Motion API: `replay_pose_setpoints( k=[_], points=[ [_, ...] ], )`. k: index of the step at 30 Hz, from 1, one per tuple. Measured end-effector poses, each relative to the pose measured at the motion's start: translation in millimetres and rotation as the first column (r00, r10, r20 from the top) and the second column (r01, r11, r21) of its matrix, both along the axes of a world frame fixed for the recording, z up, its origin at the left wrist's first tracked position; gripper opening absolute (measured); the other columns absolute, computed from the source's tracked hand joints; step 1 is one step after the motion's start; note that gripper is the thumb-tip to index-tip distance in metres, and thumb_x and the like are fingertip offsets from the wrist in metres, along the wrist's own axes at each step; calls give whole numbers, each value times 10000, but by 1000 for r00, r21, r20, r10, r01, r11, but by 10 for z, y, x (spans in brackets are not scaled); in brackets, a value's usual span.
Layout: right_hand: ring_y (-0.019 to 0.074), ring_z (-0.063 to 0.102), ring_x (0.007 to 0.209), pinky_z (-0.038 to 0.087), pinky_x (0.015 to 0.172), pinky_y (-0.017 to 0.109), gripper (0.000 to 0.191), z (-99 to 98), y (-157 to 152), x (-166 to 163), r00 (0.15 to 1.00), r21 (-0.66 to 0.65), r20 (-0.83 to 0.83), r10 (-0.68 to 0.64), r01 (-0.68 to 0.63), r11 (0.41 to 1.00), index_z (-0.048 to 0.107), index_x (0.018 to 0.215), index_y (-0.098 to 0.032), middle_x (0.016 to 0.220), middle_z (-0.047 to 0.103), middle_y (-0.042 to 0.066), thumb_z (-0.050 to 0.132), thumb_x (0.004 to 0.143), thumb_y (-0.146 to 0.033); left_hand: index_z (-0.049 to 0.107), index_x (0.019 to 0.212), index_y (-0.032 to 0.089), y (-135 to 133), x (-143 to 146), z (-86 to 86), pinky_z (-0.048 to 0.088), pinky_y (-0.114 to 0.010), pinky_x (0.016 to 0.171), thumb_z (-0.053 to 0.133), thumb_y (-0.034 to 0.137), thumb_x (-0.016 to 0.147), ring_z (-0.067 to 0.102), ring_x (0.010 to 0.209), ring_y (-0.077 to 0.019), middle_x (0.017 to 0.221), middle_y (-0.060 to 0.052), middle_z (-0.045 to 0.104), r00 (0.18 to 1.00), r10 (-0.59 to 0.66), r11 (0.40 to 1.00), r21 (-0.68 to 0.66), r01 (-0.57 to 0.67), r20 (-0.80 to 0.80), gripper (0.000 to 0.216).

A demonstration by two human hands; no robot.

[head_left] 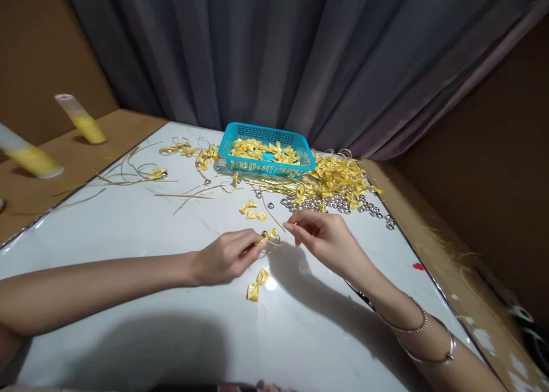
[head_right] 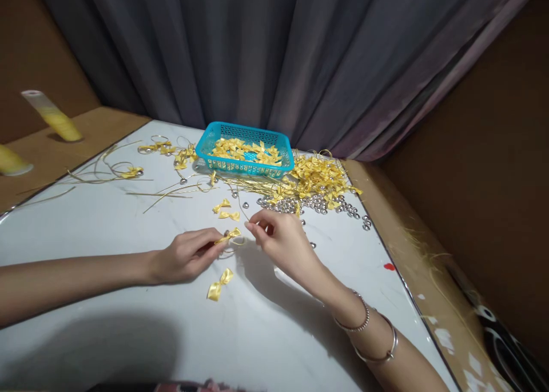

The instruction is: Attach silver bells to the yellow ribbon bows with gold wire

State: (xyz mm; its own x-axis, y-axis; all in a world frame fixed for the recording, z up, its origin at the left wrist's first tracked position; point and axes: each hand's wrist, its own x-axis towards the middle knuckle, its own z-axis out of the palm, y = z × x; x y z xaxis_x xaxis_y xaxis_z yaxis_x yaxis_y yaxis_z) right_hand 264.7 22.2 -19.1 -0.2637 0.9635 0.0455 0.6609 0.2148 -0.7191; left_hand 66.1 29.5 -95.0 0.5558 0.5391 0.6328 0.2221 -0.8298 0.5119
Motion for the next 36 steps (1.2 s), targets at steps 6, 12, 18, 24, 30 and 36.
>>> replay_pose_setpoints(
  k=[6, 12, 18, 24, 30, 36],
  points=[
    [64, 315, 398, 267, 465, 220, 137, -18, -18, -40, 997, -68, 50, 55, -52, 996, 683, 723, -146, 398, 361, -82, 593, 793, -221, 520, 861, 141, -5, -1, -20, 393, -206, 507, 461, 100, 888, 439, 546, -87, 662, 6, 506, 998, 13, 1000, -4, -12, 66, 77],
    [68, 265, 409, 245, 460, 226, 173, -84, -64, -78, 997, -1, 77, -5, 5, 1000, 732, 762, -149, 395, 336, -77, 607, 779, -268, 525, 871, 146, 8, -3, -36, 403, -211, 523, 455, 107, 891, 440, 544, -90, 670, 0, 529, 998, 31, 999, -44, -29, 63, 82],
    [77, 274, 437, 253, 466, 225, 239, -147, -97, -144, 997, -52, 60, 49, -46, 998, 747, 853, -140, 423, 444, -47, 534, 818, -243, 524, 869, 140, 14, 5, -11, 408, -210, 531, 453, 109, 892, 449, 544, -90, 672, -6, 533, 997, 35, 999, -33, -33, 68, 81],
    [69, 311, 443, 240, 441, 205, 219, -114, -78, -165, 994, -132, 57, 92, -83, 988, 706, 731, -126, 473, 479, -33, 522, 811, -212, 531, 883, 141, 10, 1, -14, 403, -198, 522, 444, 99, 888, 433, 533, -84, 669, -1, 527, 998, 30, 999, -35, -28, 56, 96],
    [67, 336, 457, 245, 467, 211, 171, -62, -98, -130, 951, -134, 197, 237, -213, 968, 633, 665, -137, 490, 450, -39, 509, 783, -131, 523, 879, 146, 13, -8, -17, 398, -209, 532, 432, 109, 894, 437, 552, -94, 666, -2, 513, 999, 18, 999, -34, -16, 46, 99],
    [67, 356, 444, 255, 460, 208, 169, -25, -127, -107, 935, -144, 226, 273, -245, 959, 615, 703, -146, 494, 476, -36, 484, 809, -159, 514, 854, 147, 21, -7, -21, 385, -205, 523, 439, 110, 893, 417, 536, -88, 659, 9, 494, 999, 28, 999, -40, -26, 46, 92]
  ],
)
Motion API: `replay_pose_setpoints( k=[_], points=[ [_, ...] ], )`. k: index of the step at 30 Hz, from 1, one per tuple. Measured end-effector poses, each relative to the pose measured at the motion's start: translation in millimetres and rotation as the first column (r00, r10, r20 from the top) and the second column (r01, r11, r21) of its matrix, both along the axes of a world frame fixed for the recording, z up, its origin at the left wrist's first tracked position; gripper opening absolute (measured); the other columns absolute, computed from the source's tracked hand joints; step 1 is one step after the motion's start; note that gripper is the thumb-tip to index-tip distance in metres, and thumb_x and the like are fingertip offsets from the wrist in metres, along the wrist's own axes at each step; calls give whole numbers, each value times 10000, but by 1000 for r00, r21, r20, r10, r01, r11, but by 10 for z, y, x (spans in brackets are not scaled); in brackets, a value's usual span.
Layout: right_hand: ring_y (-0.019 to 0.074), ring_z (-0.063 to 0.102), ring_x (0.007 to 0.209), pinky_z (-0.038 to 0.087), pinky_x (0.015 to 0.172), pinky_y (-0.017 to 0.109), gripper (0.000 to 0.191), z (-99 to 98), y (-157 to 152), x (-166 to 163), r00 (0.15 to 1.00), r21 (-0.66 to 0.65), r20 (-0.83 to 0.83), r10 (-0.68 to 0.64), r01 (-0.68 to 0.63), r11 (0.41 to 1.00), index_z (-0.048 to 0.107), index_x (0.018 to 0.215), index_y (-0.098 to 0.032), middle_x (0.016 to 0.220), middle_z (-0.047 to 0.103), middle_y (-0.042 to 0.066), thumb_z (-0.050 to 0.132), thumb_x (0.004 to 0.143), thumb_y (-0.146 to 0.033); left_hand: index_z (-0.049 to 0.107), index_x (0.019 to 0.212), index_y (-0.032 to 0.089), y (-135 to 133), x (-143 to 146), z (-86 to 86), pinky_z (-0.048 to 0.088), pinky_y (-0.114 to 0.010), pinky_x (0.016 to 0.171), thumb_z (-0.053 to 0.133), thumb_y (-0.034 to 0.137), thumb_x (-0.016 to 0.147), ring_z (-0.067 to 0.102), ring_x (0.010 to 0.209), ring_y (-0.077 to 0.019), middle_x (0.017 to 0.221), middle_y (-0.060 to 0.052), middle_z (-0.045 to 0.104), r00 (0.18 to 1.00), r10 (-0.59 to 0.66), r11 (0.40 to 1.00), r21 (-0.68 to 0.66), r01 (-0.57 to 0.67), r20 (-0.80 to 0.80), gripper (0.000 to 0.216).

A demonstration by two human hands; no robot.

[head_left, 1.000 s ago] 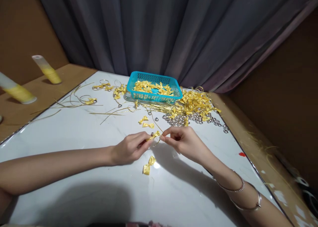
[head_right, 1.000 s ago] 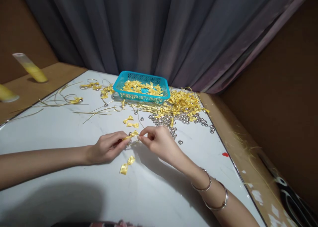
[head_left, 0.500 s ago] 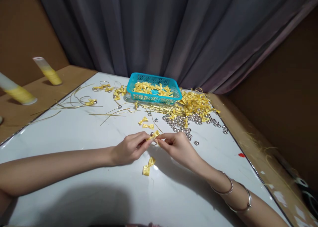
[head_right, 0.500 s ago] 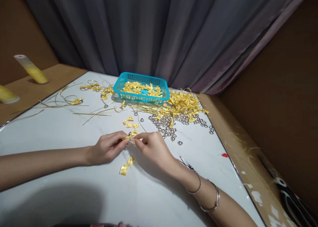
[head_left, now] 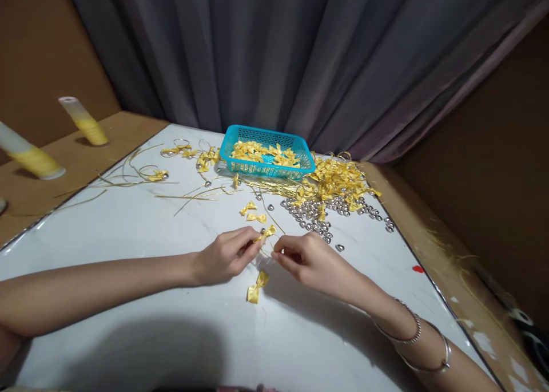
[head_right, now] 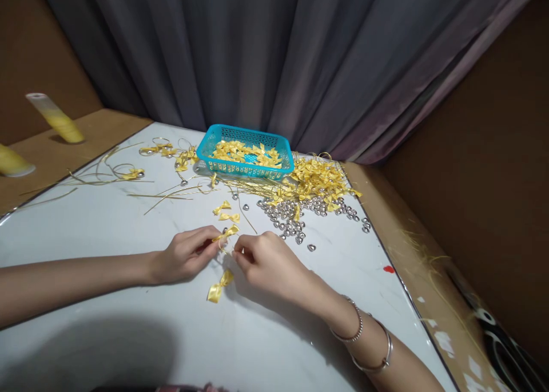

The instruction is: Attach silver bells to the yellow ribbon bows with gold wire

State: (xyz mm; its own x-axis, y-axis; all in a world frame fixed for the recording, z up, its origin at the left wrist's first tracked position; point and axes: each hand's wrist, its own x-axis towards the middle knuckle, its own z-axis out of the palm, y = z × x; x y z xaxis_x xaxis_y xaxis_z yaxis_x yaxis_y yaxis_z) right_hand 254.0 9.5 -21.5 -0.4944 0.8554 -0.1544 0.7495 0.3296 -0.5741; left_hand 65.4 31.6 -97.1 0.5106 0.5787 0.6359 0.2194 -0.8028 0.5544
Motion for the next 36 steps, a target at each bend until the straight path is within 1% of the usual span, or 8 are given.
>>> replay_pose_setpoints(
  k=[4, 9, 14, 17, 21, 28, 32, 36],
  points=[
    [72, 426, 454, 296, 497, 215, 212, 45, -21, 27, 1000, 10, -22, -18, 18, 1000, 654, 765, -144, 553, 583, -3, 449, 819, -151, 512, 850, 151, 2, 4, 5, 387, -200, 525, 440, 115, 894, 426, 537, -87, 658, 10, 496, 1000, 5, 1000, -11, -5, 1, 92],
    [76, 406, 439, 265, 484, 227, 234, 110, -74, 62, 1000, 37, -7, -11, 11, 999, 646, 722, -145, 495, 544, -19, 425, 778, -91, 508, 839, 157, -6, 3, 18, 389, -200, 525, 432, 131, 900, 437, 535, -91, 646, 11, 499, 1000, 22, 1000, -3, -22, -16, 101],
    [72, 333, 433, 227, 473, 239, 206, 178, -143, 126, 995, 55, 81, 58, -62, 997, 592, 626, -158, 482, 484, -30, 448, 722, -46, 506, 837, 154, -15, -1, 13, 394, -193, 528, 440, 124, 895, 437, 530, -85, 647, 12, 502, 999, 34, 999, -3, -34, -17, 94],
    [75, 313, 439, 224, 475, 247, 203, 223, -157, 159, 984, 59, 157, 83, -93, 994, 568, 607, -163, 495, 475, -25, 459, 743, -60, 505, 827, 156, -13, 0, 8, 394, -192, 527, 440, 130, 895, 426, 522, -84, 636, 18, 487, 999, 39, 999, -7, -39, -20, 98],
    [85, 376, 458, 247, 492, 253, 209, 277, -160, 201, 973, 79, 216, 88, -107, 991, 575, 633, -166, 537, 527, 0, 464, 798, -102, 507, 818, 155, -6, 5, 6, 392, -198, 525, 436, 140, 898, 417, 516, -86, 630, 20, 479, 998, 49, 999, -2, -49, -26, 109],
    [114, 483, 525, 273, 507, 262, 205, 361, -257, 252, 949, 99, 282, 144, -178, 979, 588, 664, -177, 598, 590, 24, 465, 820, -125, 496, 808, 153, -1, 3, 12, 380, -194, 518, 449, 119, 891, 421, 520, -81, 633, 25, 468, 999, 48, 999, 6, -48, -21, 101],
    [122, 518, 548, 290, 515, 265, 209, 383, -274, 255, 947, 108, 277, 164, -200, 974, 605, 681, -180, 629, 612, 32, 465, 829, -132, 491, 809, 158, -2, 3, 9, 383, -194, 518, 445, 122, 893, 425, 522, -81, 636, 25, 468, 999, 40, 999, -4, -40, -23, 102],
    [132, 547, 564, 326, 535, 262, 214, 334, -203, 281, 957, 114, 253, 140, -173, 978, 649, 720, -179, 642, 637, 42, 472, 835, -143, 495, 814, 154, -6, 3, 5, 391, -193, 530, 448, 115, 891, 437, 529, -80, 639, 24, 471, 999, 28, 1000, -7, -28, -23, 98]
  ],
)
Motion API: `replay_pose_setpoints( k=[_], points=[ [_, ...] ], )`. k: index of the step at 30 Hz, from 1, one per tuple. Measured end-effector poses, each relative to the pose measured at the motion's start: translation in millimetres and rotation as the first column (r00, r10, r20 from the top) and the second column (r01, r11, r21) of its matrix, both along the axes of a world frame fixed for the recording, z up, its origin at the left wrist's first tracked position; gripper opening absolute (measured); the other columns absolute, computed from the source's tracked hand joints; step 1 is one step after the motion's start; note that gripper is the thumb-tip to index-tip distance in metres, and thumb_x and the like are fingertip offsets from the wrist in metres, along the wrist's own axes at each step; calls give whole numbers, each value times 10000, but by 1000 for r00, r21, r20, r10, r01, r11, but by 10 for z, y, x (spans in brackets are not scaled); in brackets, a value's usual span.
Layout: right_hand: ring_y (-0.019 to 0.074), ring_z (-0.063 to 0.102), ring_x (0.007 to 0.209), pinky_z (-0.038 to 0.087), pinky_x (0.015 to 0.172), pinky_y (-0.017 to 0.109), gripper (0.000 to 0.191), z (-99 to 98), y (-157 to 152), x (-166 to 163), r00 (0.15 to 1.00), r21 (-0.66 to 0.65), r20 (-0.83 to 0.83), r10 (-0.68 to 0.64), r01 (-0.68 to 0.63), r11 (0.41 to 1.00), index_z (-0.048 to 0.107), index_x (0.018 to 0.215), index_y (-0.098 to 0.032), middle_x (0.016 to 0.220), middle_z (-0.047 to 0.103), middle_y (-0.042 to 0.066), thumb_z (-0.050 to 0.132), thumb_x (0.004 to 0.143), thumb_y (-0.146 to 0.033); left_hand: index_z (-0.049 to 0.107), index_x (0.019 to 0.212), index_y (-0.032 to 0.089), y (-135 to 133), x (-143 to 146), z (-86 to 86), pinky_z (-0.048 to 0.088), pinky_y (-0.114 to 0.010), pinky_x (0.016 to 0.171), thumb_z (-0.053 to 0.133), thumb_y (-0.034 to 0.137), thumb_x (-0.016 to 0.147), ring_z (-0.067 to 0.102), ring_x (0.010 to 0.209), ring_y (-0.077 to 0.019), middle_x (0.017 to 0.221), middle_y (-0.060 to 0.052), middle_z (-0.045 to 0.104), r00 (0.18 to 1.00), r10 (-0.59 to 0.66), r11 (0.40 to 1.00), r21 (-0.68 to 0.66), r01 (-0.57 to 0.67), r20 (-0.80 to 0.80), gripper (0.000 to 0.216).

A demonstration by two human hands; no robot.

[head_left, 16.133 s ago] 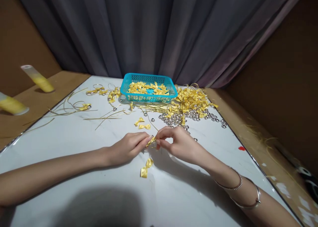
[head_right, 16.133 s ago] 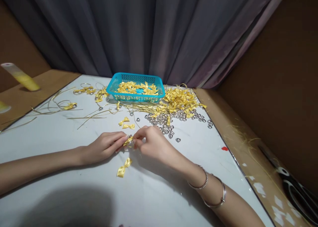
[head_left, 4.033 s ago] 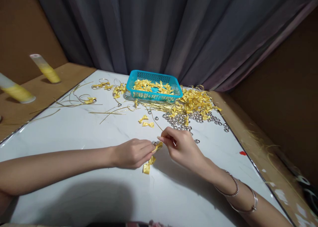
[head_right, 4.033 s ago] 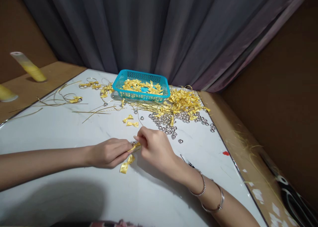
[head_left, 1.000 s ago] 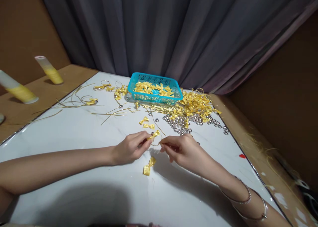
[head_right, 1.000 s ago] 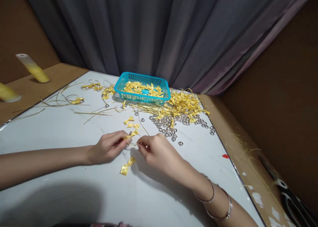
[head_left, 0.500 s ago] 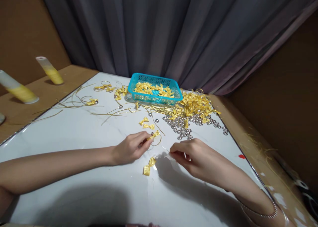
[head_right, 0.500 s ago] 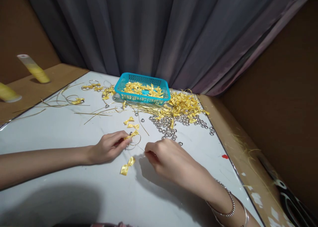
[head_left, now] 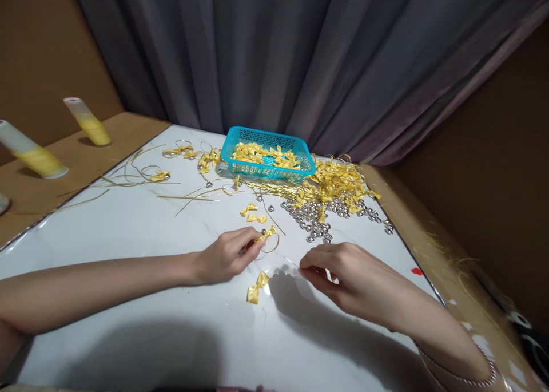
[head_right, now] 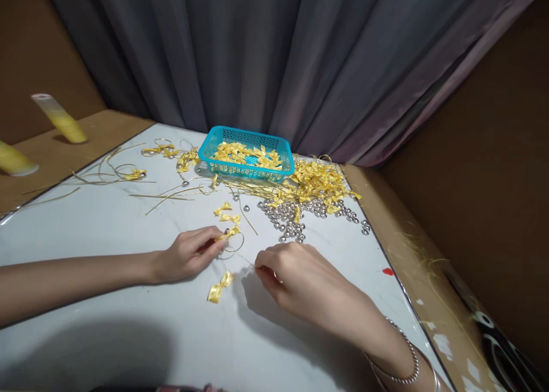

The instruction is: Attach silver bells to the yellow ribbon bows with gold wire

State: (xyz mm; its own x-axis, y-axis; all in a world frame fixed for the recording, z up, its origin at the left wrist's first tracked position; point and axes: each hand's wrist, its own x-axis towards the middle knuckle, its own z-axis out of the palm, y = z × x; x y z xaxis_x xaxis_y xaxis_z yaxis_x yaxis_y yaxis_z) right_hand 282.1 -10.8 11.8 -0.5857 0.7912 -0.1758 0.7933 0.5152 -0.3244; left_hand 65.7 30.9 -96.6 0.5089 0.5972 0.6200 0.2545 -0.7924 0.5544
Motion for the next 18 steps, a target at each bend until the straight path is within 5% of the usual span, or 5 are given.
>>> replay_pose_setpoints(
  k=[10, 14, 18],
  points=[
    [128, 602, 633, 429, 598, 249, 177, -220, 260, -168, 906, -180, -320, -278, 230, 956, 692, 898, -177, 787, 706, 38, 529, 839, -213, 510, 843, 154, -5, 2, 11, 402, -201, 525, 435, 136, 900, 444, 527, -87, 647, 15, 496, 1000, -6, 1000, -19, 7, 7, 96],
    [121, 582, 639, 418, 560, 229, 109, -261, 261, -247, 825, -118, -463, -325, 306, 945, 681, 794, -168, 727, 676, 23, 576, 799, -196, 513, 844, 149, -8, 6, 6, 398, -198, 526, 434, 135, 901, 445, 531, -85, 649, 14, 492, 1000, -10, 1000, -15, 10, 9, 98],
    [131, 580, 652, 416, 571, 243, 107, -323, 217, -264, 832, -85, -452, -322, 319, 944, 707, 767, -185, 753, 682, 28, 605, 778, -216, 510, 838, 155, 0, 4, 10, 396, -201, 524, 423, 149, 905, 433, 524, -88, 640, 17, 487, 1000, 2, 1000, -16, -1, 8, 110]
  ],
)
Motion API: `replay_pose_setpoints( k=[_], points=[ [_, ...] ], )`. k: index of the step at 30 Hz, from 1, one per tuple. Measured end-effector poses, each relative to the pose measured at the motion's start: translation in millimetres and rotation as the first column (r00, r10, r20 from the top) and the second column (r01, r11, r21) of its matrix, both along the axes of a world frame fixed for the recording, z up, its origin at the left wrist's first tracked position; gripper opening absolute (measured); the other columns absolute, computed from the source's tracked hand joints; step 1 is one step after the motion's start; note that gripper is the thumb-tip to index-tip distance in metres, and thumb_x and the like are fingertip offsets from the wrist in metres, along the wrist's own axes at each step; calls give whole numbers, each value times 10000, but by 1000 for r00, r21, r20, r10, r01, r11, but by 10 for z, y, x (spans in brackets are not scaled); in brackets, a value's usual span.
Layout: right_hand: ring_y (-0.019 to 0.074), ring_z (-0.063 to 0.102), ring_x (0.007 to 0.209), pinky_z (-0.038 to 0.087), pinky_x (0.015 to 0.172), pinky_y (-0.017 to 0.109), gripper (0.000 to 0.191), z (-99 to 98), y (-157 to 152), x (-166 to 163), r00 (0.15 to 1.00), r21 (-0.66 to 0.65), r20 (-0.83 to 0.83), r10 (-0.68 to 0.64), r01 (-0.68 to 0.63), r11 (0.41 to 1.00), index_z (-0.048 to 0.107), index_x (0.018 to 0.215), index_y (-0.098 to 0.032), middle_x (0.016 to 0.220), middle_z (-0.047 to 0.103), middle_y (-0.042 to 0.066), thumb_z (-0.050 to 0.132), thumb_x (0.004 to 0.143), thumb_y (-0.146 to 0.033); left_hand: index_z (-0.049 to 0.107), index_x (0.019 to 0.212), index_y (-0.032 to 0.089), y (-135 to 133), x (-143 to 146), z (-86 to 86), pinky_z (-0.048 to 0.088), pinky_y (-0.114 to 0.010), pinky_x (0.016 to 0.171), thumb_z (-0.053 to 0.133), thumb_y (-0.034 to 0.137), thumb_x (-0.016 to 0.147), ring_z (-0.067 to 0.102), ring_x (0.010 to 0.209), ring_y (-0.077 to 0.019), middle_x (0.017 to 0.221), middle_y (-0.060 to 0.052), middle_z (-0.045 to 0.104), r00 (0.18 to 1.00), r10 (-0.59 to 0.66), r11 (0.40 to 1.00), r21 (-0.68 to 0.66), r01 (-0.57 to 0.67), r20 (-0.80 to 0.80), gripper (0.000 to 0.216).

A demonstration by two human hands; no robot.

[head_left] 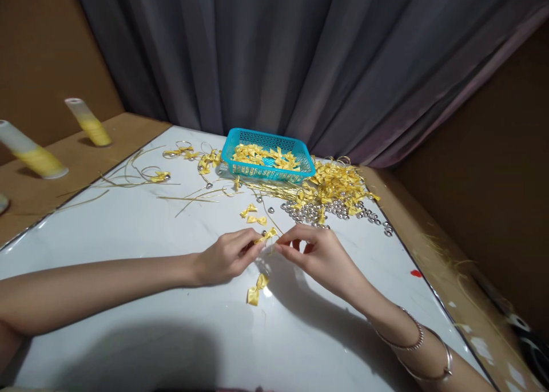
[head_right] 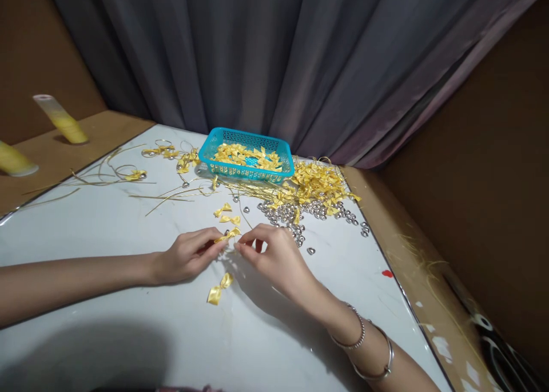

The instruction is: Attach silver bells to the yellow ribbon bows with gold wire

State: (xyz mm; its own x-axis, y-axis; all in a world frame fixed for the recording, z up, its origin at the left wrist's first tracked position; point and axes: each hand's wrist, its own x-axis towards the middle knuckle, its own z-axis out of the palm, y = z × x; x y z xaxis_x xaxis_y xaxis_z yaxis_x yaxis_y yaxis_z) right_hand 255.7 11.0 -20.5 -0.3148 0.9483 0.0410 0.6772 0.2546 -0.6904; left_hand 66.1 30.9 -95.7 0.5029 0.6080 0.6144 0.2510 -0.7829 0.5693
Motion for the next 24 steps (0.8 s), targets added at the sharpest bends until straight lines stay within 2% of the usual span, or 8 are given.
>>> replay_pose_setpoints(
  k=[4, 8, 10, 16, 24],
  points=[
    [144, 573, 628, 421, 589, 270, 179, -88, -28, -56, 999, -84, -16, -40, 38, 996, 729, 896, -173, 736, 699, 43, 600, 789, -237, 509, 829, 158, 7, 0, 11, 392, -202, 510, 414, 161, 908, 444, 525, -91, 645, 9, 507, 1000, -1, 1000, 1, 1, 15, 124],
    [125, 532, 591, 408, 564, 252, 188, -116, -19, -117, 991, -255, -113, -68, 37, 966, 725, 795, -148, 690, 679, 38, 555, 813, -227, 508, 818, 159, 6, 0, 13, 389, -197, 506, 420, 155, 905, 437, 519, -86, 640, 16, 499, 1000, 17, 1000, -14, -17, 10, 123],
    [105, 490, 559, 382, 540, 236, 184, -104, -13, -126, 987, -296, -140, -84, 39, 954, 704, 756, -139, 642, 641, 19, 548, 814, -220, 501, 803, 161, 3, -1, 16, 384, -195, 501, 422, 154, 905, 427, 512, -84, 630, 22, 485, 1000, 23, 1000, -18, -23, 7, 130],
    [79, 368, 498, 296, 476, 216, 176, -73, -18, -112, 980, -296, -184, -73, 16, 955, 632, 737, -139, 548, 474, -36, 518, 839, -227, 499, 807, 162, 7, -1, 29, 371, -200, 487, 413, 155, 909, 418, 509, -86, 627, 22, 484, 1000, 0, 1000, -8, 1, 18, 134],
    [89, 367, 496, 277, 497, 222, 194, -101, -20, -80, 996, -211, -85, 2, -20, 977, 571, 701, -152, 524, 436, -44, 479, 854, -228, 514, 814, 147, 10, 6, 18, 387, -209, 514, 419, 144, 907, 440, 543, -94, 636, 12, 494, 999, -54, 999, -5, 54, -5, 133]
  ],
)
